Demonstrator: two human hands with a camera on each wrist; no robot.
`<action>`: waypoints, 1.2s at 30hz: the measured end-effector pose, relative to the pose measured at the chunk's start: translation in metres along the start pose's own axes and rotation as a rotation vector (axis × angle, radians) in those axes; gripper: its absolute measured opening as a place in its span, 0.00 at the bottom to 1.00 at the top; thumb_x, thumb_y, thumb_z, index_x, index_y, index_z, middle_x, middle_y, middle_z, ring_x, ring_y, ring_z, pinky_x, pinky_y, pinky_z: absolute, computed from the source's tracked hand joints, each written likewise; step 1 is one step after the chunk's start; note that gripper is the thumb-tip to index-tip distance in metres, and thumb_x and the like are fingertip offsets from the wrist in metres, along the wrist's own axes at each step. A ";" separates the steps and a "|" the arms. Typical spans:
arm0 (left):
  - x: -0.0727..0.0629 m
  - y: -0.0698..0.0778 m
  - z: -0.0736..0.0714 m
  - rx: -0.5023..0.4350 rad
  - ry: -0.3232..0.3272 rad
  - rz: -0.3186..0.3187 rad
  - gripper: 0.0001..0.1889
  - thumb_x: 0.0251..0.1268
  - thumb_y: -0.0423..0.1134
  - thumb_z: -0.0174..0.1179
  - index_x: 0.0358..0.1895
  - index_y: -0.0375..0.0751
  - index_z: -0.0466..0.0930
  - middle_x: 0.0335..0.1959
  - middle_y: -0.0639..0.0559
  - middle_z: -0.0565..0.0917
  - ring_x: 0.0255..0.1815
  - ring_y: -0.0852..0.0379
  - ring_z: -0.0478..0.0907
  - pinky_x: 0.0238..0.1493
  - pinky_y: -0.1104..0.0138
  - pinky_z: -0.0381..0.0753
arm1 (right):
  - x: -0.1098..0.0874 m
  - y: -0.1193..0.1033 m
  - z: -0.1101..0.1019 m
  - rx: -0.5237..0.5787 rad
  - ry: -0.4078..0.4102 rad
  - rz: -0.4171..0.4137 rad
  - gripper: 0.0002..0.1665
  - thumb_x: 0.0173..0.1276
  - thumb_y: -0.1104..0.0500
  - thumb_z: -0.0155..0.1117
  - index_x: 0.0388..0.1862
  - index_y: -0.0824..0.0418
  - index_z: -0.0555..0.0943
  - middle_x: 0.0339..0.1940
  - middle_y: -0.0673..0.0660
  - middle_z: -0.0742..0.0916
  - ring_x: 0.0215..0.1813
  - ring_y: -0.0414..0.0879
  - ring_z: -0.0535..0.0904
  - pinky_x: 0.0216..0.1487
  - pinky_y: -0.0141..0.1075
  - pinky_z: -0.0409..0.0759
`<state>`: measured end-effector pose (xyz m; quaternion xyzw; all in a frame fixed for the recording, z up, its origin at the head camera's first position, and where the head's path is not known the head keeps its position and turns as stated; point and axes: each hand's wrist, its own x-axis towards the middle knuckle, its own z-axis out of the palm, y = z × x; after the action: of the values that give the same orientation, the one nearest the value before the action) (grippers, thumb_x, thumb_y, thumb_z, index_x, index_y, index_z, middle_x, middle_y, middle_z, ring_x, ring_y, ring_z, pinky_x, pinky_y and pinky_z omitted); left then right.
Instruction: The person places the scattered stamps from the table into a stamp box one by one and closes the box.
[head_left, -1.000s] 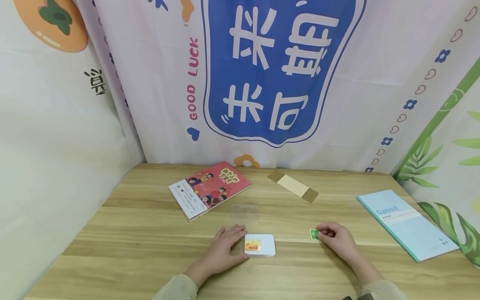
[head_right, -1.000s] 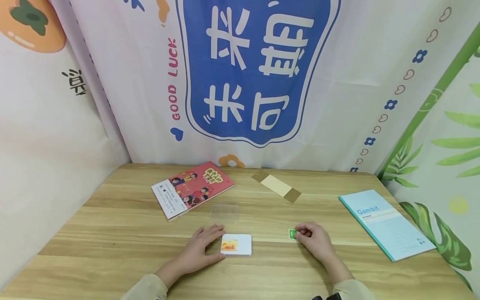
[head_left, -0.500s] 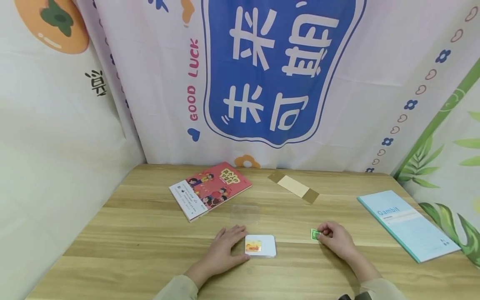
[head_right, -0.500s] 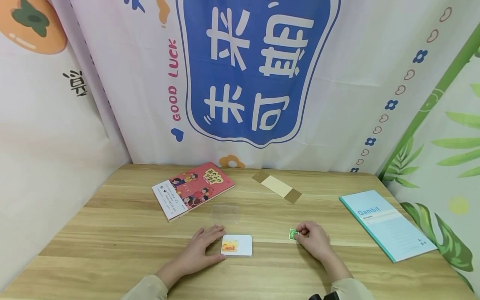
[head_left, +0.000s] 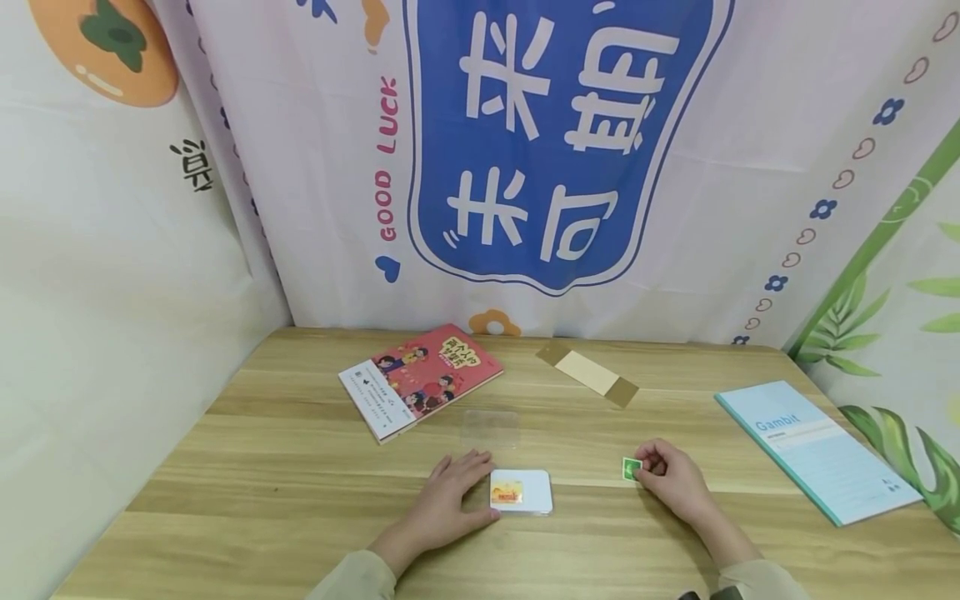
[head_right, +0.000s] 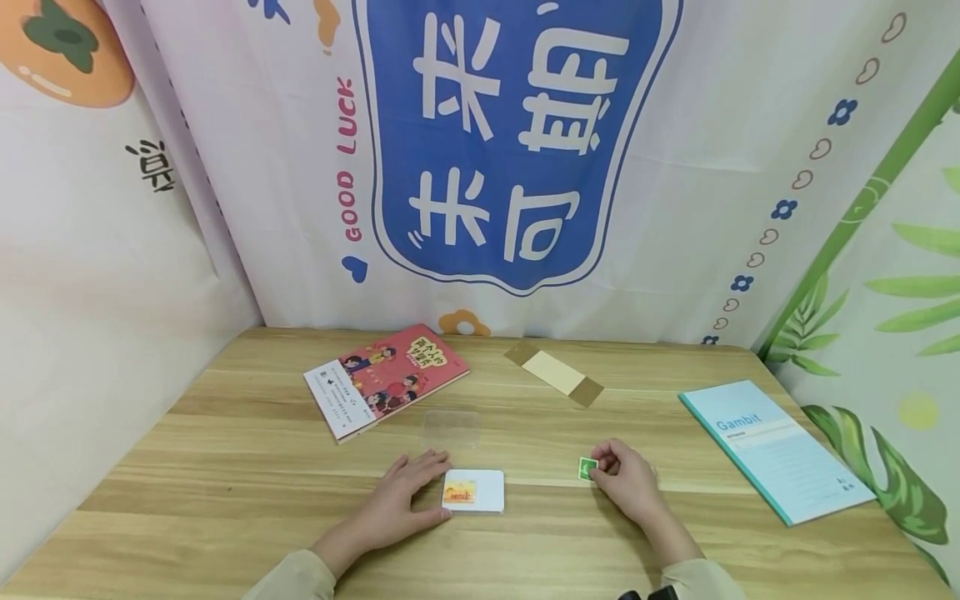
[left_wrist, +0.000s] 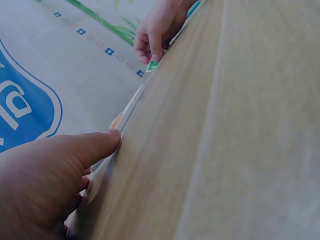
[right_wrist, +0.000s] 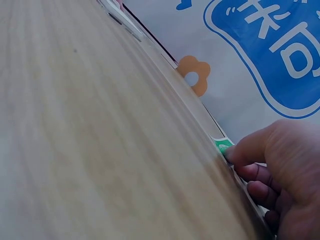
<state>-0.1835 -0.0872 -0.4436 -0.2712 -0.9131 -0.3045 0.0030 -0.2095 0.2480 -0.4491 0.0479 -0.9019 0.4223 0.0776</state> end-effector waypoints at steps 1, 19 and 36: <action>0.000 0.000 0.000 0.000 -0.001 0.001 0.32 0.50 0.55 0.58 0.57 0.41 0.67 0.60 0.47 0.64 0.61 0.49 0.56 0.61 0.51 0.43 | 0.000 0.000 0.000 0.004 -0.001 0.000 0.09 0.48 0.71 0.63 0.30 0.64 0.74 0.21 0.52 0.74 0.23 0.41 0.67 0.23 0.28 0.67; 0.000 0.001 -0.001 0.011 -0.005 0.002 0.32 0.50 0.55 0.57 0.57 0.41 0.67 0.60 0.47 0.64 0.61 0.49 0.56 0.61 0.51 0.43 | -0.001 -0.008 -0.002 0.098 -0.026 0.007 0.09 0.52 0.69 0.62 0.34 0.63 0.80 0.24 0.53 0.78 0.25 0.43 0.70 0.23 0.30 0.71; 0.000 0.000 -0.001 0.018 -0.002 0.003 0.32 0.50 0.56 0.57 0.57 0.42 0.67 0.60 0.47 0.64 0.61 0.49 0.56 0.61 0.50 0.43 | 0.003 -0.057 0.018 0.355 -0.136 0.034 0.13 0.52 0.67 0.63 0.38 0.68 0.78 0.25 0.57 0.79 0.28 0.44 0.71 0.27 0.29 0.71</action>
<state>-0.1835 -0.0881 -0.4431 -0.2728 -0.9154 -0.2959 0.0050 -0.2051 0.1975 -0.4169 0.0741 -0.8169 0.5720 -0.0004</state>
